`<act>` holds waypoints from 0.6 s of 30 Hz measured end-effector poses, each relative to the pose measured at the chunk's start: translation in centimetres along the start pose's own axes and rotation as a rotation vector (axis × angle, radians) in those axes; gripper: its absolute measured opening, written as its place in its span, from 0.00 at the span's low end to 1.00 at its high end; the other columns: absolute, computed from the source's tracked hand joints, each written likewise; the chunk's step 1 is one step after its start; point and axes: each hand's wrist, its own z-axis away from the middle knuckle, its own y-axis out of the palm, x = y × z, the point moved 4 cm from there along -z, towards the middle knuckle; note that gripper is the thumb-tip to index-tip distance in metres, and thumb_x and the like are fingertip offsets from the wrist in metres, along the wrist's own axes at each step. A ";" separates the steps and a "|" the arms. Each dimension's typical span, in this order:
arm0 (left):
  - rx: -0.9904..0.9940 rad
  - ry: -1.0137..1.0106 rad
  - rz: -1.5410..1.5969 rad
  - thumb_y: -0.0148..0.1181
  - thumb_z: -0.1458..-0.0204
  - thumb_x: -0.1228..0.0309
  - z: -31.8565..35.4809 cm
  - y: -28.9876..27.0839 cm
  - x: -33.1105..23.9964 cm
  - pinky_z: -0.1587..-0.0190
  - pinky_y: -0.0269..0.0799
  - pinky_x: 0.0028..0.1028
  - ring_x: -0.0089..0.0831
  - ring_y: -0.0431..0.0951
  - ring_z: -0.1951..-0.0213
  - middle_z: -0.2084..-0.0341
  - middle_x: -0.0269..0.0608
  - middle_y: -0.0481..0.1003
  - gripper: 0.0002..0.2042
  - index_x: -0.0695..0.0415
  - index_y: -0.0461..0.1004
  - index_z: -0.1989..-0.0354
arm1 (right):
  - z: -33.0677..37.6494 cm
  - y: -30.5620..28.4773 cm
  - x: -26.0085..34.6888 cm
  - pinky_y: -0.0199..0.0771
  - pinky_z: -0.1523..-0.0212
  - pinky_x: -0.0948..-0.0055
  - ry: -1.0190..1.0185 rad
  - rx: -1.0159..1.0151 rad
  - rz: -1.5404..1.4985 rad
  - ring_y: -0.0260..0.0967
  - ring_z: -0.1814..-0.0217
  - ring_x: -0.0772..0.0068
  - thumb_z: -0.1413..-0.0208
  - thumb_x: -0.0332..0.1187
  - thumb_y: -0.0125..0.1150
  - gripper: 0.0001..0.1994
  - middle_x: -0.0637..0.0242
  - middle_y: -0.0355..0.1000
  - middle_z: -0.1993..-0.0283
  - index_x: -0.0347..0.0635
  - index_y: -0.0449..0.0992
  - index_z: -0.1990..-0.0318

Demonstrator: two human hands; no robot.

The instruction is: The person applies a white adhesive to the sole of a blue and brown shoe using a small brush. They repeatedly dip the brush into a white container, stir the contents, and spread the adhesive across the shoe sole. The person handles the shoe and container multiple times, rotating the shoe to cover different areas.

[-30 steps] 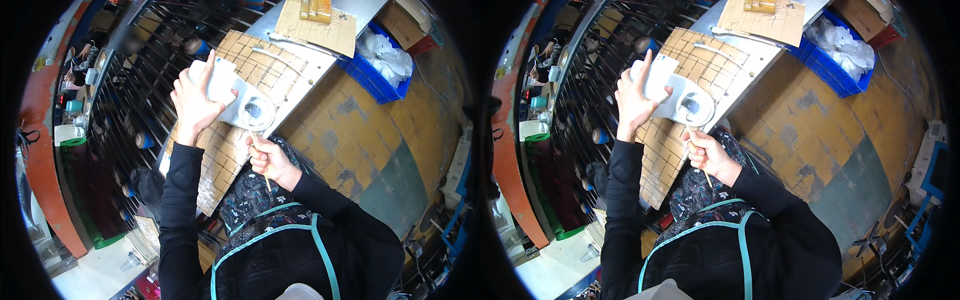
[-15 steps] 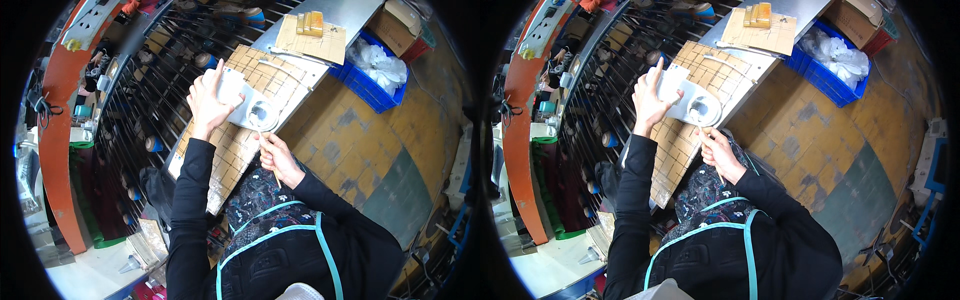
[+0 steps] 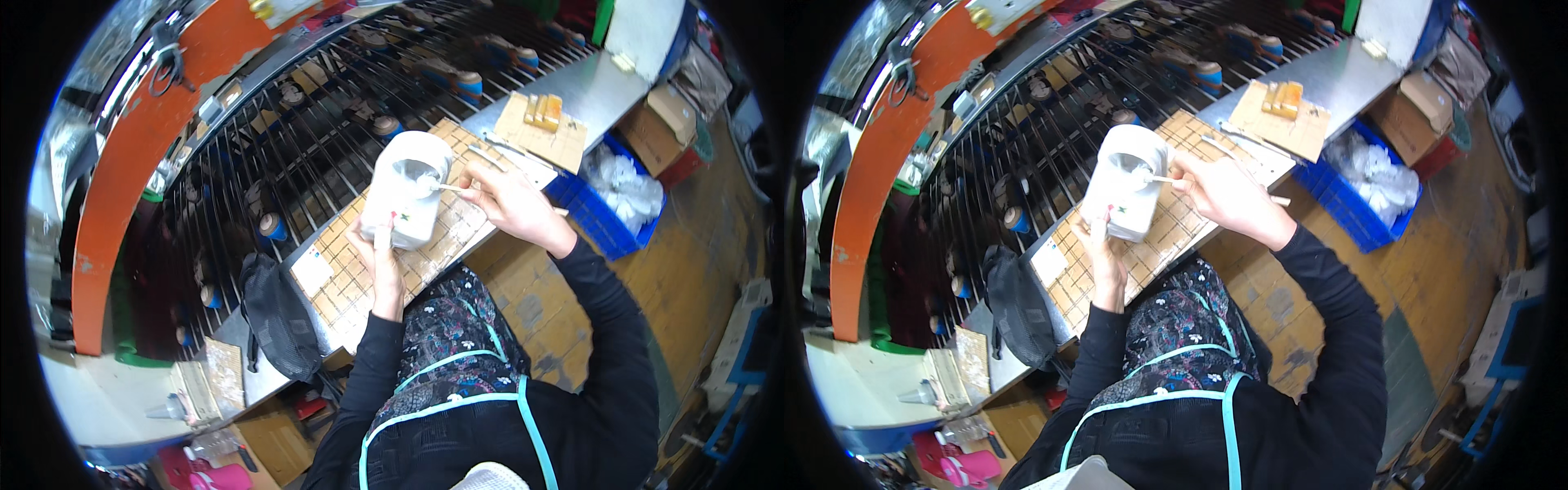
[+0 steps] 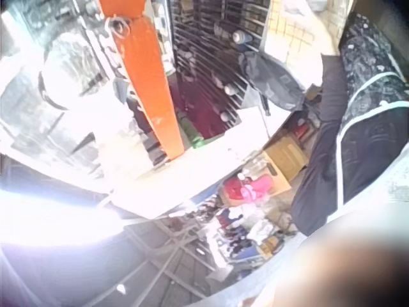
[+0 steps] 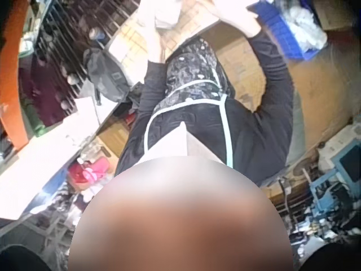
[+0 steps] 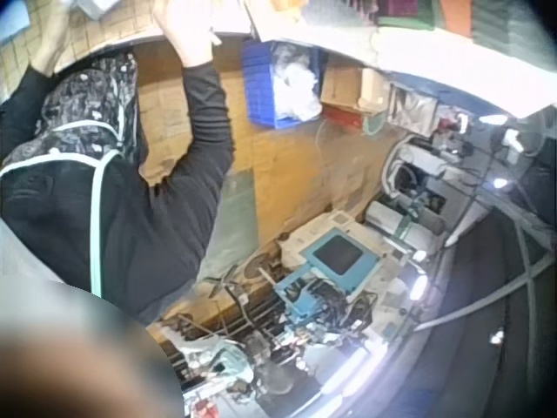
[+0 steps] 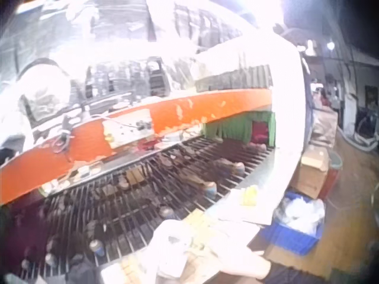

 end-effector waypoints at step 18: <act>0.323 0.187 -0.294 0.58 0.63 0.84 -4.8 3.3 -3.0 0.52 0.70 0.25 0.25 0.76 0.59 0.64 0.35 0.77 0.19 0.63 0.74 0.57 | -5.1 1.7 -3.3 0.54 0.85 0.80 0.491 0.491 -0.424 0.54 0.85 0.86 0.39 0.33 0.56 0.07 0.76 0.63 0.81 0.40 0.74 0.67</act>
